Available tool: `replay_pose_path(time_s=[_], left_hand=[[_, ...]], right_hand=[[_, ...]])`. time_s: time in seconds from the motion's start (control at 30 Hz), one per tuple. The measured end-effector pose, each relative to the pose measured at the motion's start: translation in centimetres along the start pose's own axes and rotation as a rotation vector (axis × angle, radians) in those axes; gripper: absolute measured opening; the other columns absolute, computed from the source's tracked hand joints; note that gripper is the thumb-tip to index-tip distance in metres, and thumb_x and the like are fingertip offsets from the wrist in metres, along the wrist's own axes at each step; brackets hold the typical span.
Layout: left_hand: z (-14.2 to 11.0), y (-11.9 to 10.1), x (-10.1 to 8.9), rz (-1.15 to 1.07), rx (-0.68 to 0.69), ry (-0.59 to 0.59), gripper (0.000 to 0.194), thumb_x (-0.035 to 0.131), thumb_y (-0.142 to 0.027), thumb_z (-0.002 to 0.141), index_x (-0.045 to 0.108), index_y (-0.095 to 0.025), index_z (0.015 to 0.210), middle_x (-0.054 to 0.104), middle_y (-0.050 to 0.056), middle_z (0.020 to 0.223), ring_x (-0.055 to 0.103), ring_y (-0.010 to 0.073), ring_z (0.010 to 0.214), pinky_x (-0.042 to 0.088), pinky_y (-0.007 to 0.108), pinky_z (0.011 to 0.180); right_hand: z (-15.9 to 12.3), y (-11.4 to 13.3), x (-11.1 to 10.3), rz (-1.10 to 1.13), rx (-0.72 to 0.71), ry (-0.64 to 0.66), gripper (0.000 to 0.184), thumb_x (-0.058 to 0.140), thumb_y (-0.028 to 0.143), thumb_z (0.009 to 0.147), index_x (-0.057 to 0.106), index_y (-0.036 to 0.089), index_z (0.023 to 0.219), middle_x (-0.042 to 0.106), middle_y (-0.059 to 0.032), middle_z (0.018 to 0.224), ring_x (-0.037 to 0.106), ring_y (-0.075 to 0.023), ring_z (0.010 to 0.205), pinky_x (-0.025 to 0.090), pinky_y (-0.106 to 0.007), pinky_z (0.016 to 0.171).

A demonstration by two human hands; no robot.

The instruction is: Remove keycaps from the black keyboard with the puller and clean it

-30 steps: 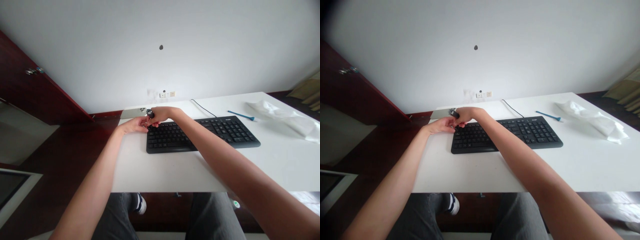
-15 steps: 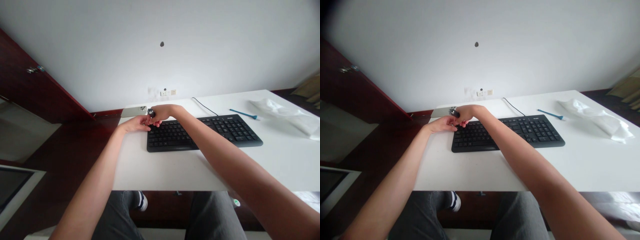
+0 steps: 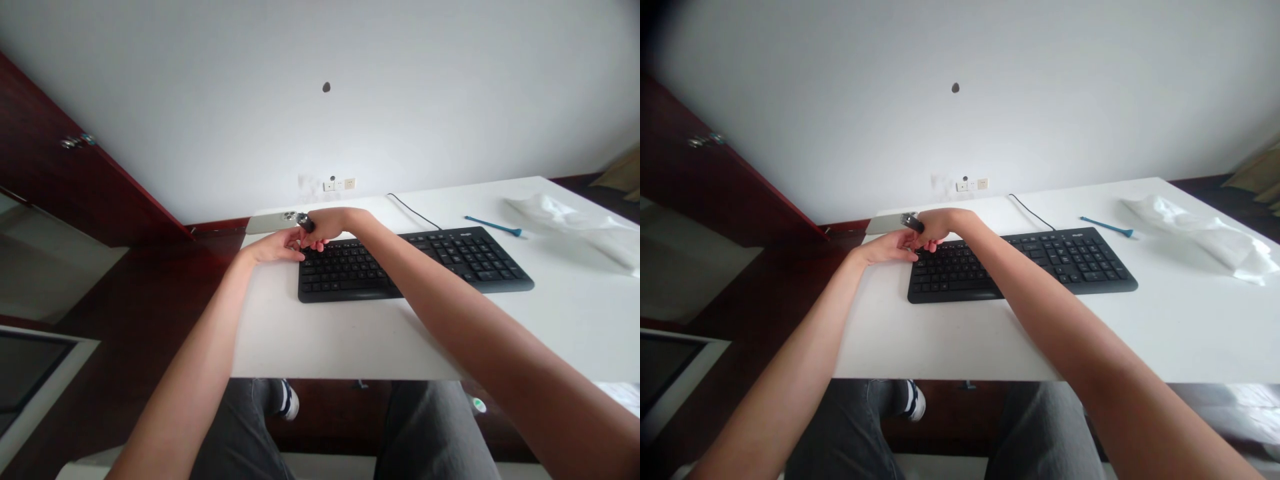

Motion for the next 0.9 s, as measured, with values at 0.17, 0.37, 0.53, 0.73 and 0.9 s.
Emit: replay_pose_path(time_s=[0.17, 0.37, 0.53, 0.73, 0.9], left_hand=[[-0.3, 1.0, -0.4, -0.017, -0.025, -0.006, 0.047, 0.079, -0.030, 0.081, 0.064, -0.019, 0.125, 0.066, 0.014, 0.133, 0.058, 0.0294, 0.129, 0.044, 0.041, 0.105], [-0.7, 2.4, -1.3, -0.071, -0.071, -0.060, 0.037, 0.083, -0.028, 0.077, 0.062, -0.018, 0.105, 0.068, 0.012, 0.123, 0.062, 0.0248, 0.115, 0.046, 0.034, 0.094], [-0.8, 2.7, -1.4, -0.073, -0.097, -0.070, 0.040, 0.084, -0.027, 0.076, 0.061, -0.017, 0.108, 0.066, 0.011, 0.122, 0.062, 0.0229, 0.112, 0.046, 0.035, 0.094], [-0.9, 3.2, -1.5, -0.094, -0.108, -0.075, 0.047, 0.083, -0.025, 0.076, 0.061, -0.018, 0.117, 0.064, 0.012, 0.129, 0.061, 0.0228, 0.114, 0.047, 0.036, 0.096], [-0.7, 2.3, -1.2, -0.103, -0.068, -0.079, 0.046, 0.084, -0.026, 0.076, 0.063, -0.018, 0.116, 0.067, 0.014, 0.128, 0.063, 0.0257, 0.118, 0.046, 0.038, 0.098]], right_hand=[[0.7, -1.2, 0.2, 0.090, -0.066, 0.039, 0.029, 0.077, 0.040, 0.077, 0.075, 0.015, 0.092, 0.074, -0.0044, 0.079, 0.070, -0.0173, 0.078, 0.051, -0.027, 0.068], [0.6, -1.2, 0.5, 0.173, -0.070, 0.055, 0.027, 0.078, 0.037, 0.077, 0.073, 0.014, 0.092, 0.072, -0.0038, 0.077, 0.070, -0.0174, 0.078, 0.049, -0.026, 0.066], [0.5, -2.0, 0.5, 0.266, -0.089, 0.076, 0.030, 0.080, 0.038, 0.077, 0.073, 0.015, 0.094, 0.071, -0.0023, 0.078, 0.066, -0.0135, 0.073, 0.047, -0.024, 0.064], [0.2, -2.7, 0.2, 0.274, -0.077, 0.051, 0.034, 0.078, 0.044, 0.078, 0.074, 0.017, 0.098, 0.072, -0.0026, 0.085, 0.063, -0.0112, 0.069, 0.047, -0.024, 0.065], [0.0, -0.5, -0.1, 0.081, -0.061, 0.006, 0.023, 0.074, 0.036, 0.081, 0.074, 0.017, 0.094, 0.073, -0.0030, 0.078, 0.068, -0.0158, 0.072, 0.049, -0.026, 0.067]])
Point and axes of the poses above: each hand's wrist, its own z-axis towards the middle knuckle, its own x-axis out of the palm, y = z × x, the point moved 10 cm from there along z, towards the middle knuckle
